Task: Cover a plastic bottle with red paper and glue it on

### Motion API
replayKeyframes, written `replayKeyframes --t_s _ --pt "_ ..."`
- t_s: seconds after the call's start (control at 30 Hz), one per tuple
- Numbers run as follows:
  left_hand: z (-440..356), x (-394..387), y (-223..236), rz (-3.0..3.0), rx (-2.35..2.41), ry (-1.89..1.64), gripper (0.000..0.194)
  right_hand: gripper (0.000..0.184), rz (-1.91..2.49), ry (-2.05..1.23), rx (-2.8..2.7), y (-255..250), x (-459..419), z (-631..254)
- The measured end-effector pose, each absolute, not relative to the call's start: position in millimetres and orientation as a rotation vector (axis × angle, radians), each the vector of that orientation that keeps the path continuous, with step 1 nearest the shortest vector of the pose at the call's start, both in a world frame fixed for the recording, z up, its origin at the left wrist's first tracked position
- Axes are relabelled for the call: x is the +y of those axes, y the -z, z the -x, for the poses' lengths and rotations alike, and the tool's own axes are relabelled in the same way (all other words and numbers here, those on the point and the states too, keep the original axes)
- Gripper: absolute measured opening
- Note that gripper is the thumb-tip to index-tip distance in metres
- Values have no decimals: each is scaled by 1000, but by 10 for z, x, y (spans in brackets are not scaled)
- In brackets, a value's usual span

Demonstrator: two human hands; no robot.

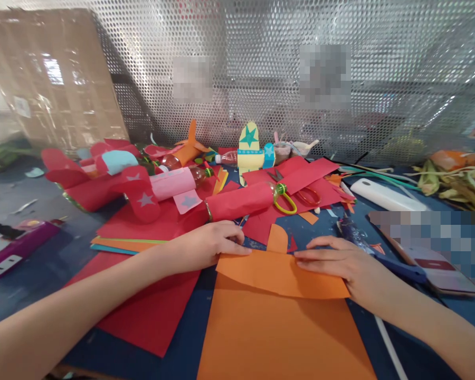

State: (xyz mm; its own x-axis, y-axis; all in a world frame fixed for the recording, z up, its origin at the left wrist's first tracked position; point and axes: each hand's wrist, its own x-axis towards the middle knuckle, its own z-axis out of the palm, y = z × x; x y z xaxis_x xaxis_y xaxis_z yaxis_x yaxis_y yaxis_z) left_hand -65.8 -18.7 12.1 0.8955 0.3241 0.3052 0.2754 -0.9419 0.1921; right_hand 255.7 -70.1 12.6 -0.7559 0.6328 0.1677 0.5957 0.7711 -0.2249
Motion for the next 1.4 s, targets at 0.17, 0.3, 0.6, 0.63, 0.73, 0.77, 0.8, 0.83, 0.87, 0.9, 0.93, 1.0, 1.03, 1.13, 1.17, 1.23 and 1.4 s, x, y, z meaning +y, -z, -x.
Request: replayKeyframes --t_s 0.17,0.3,0.6,0.63,0.73,0.77,0.8,0.83,0.87,0.9,0.93,1.0,1.03,1.13,1.17,1.23,1.4 --pt "596 -294 -214 -3044 487 -367 33 70 1069 -223 -2723 -131 -728 -2561" --pt "533 -407 -280 -3199 510 -264 28 65 1067 -218 -2699 -83 -733 -2591" --pt "523 -484 -258 -3329 532 -241 30 71 1051 -175 -2692 -40 -715 -2642" --pt "522 -481 -266 -3303 560 -229 31 71 1058 -158 -2689 -44 -711 -2647" --pt "517 -460 -262 -3258 617 -216 29 64 1062 -105 -2701 -40 -689 -2671" --pt "514 -453 -249 -3270 614 -204 27 62 1061 -95 -2710 -33 -680 -2681" --pt "511 -448 -231 -3292 604 -197 25 61 1058 -87 -2719 -23 -673 -2689" --pt "509 -446 -211 -3318 586 -199 24 62 1056 -74 -2721 -11 -667 -2696" --pt "507 -447 -190 -3342 566 -217 23 63 1054 -48 -2717 1 -664 -2700" --pt "505 -452 -172 -3360 556 -235 23 63 1043 -11 -2707 13 -665 -2700" --pt "504 -460 -158 -3372 553 -249 22 63 1029 34 -2691 22 -669 -2696" --pt "503 -486 -145 -3381 574 -229 22 61 1015 116 -2655 29 -685 -2680" --pt "502 -501 -146 -3384 591 -193 21 61 1024 140 -2645 24 -697 -2669" --pt "497 -544 -167 -3394 616 -125 18 60 1098 176 -2639 -23 -733 -2639" --pt "494 -556 -176 -3401 616 -123 18 60 1117 188 -2640 -49 -743 -2634" --pt "483 -573 -195 -3414 612 -129 17 56 1135 201 -2649 -110 -757 -2633" --pt "460 -583 -233 -3389 723 -11 26 45 1198 214 -2676 -236 -772 -2690"
